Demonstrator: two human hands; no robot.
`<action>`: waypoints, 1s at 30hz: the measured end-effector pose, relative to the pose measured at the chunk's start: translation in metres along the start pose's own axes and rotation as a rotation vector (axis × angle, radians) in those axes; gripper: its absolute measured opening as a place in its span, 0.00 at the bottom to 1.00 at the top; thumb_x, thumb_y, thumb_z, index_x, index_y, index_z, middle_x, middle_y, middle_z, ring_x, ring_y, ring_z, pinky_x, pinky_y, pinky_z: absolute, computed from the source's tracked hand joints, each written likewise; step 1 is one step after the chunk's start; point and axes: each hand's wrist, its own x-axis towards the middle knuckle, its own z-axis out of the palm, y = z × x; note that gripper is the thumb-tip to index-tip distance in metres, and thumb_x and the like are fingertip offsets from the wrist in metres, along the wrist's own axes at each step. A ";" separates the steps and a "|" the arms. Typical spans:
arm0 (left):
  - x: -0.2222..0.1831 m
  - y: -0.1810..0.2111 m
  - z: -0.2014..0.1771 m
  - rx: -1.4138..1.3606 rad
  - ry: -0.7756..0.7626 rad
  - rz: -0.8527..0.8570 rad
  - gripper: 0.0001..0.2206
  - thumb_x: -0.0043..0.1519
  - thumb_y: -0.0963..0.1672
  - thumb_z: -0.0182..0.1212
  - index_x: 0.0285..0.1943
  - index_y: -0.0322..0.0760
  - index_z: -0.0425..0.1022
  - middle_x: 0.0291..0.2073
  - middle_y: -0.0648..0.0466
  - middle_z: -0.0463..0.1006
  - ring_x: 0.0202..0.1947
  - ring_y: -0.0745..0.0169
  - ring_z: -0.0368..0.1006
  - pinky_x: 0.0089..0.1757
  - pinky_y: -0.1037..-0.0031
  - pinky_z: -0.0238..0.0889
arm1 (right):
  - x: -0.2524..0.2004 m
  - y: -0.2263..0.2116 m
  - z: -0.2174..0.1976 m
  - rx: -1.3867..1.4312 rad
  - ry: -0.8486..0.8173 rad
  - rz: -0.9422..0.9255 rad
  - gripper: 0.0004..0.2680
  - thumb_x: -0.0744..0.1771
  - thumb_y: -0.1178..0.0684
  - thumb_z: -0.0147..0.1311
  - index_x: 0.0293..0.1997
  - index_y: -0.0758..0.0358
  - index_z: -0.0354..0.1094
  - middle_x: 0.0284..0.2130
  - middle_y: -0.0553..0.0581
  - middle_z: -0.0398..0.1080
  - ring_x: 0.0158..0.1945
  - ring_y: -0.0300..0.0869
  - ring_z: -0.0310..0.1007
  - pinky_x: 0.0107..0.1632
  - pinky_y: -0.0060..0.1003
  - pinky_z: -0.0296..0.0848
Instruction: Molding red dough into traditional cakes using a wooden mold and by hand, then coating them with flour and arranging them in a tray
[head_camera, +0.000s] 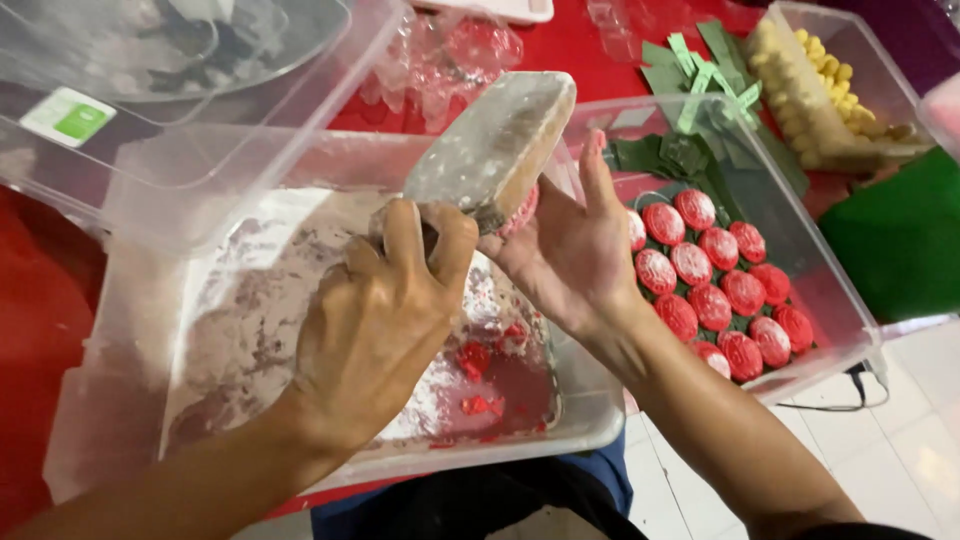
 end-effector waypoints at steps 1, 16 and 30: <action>0.004 -0.006 -0.002 0.009 0.003 -0.002 0.14 0.61 0.39 0.58 0.56 0.38 0.66 0.30 0.59 0.65 0.13 0.80 0.58 0.12 0.84 0.57 | 0.004 0.000 0.006 0.000 -0.009 0.001 0.32 0.66 0.34 0.49 0.72 0.67 0.49 0.68 0.71 0.55 0.69 0.59 0.59 0.71 0.57 0.59; -0.050 -0.071 0.020 -1.023 -1.457 -0.763 0.23 0.57 0.41 0.71 0.60 0.44 0.65 0.27 0.43 0.88 0.25 0.51 0.79 0.30 0.63 0.69 | -0.021 -0.128 -0.053 -0.519 0.141 -0.137 0.20 0.65 0.56 0.45 0.64 0.77 0.59 0.60 0.74 0.65 0.58 0.51 0.69 0.67 0.45 0.67; -0.047 -0.046 0.049 -0.836 -0.458 -0.141 0.14 0.59 0.51 0.57 0.45 0.42 0.80 0.35 0.54 0.87 0.24 0.55 0.80 0.47 0.58 0.70 | -0.009 -0.260 -0.162 -0.723 0.384 -0.367 0.07 0.69 0.60 0.48 0.50 0.74 0.66 0.30 0.56 0.67 0.32 0.36 0.71 0.63 0.45 0.82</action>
